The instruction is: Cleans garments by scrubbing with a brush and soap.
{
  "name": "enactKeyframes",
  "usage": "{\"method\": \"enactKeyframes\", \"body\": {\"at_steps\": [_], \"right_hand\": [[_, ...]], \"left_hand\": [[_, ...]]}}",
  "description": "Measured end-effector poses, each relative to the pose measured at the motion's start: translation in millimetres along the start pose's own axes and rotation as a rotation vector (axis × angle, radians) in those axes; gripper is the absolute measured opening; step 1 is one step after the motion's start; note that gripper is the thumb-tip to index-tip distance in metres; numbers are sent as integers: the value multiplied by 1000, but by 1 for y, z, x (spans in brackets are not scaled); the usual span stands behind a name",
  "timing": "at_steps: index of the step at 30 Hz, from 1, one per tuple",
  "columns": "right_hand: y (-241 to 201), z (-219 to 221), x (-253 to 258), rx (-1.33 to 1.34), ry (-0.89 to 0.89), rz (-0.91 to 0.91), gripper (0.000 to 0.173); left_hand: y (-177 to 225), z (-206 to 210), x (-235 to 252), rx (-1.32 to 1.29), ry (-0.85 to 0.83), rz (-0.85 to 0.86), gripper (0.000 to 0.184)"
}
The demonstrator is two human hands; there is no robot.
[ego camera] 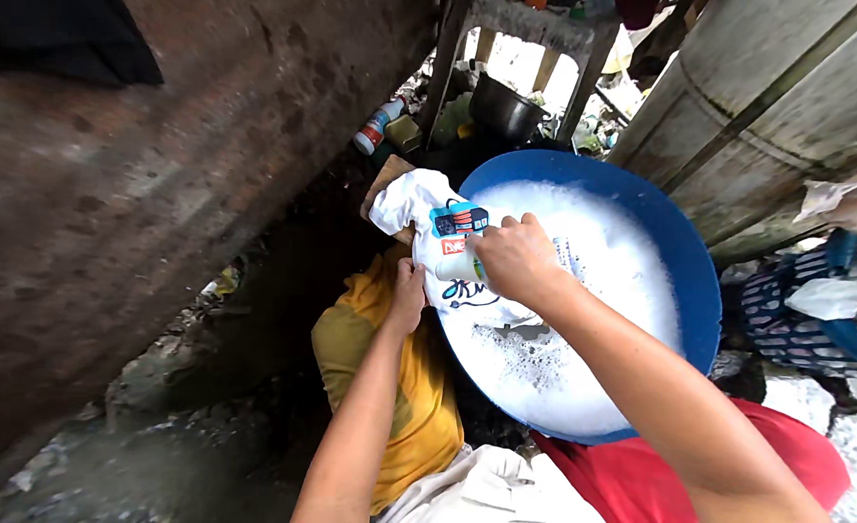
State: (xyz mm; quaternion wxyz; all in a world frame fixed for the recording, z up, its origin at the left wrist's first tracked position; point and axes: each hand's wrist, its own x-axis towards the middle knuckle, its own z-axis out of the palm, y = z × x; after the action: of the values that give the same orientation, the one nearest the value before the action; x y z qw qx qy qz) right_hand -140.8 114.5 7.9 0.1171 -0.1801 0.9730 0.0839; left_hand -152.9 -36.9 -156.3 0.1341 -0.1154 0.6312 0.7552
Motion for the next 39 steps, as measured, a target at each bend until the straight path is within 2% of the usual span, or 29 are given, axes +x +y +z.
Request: {"method": "enactKeyframes", "body": {"at_steps": [23, 39], "right_hand": [[-4, 0, 3, 12, 10, -20, 35], [5, 4, 10, -2, 20, 64, 32]], "left_hand": [[6, -1, -11, 29, -28, -27, 36], [8, 0, -13, 19, -31, -29, 35]]}}
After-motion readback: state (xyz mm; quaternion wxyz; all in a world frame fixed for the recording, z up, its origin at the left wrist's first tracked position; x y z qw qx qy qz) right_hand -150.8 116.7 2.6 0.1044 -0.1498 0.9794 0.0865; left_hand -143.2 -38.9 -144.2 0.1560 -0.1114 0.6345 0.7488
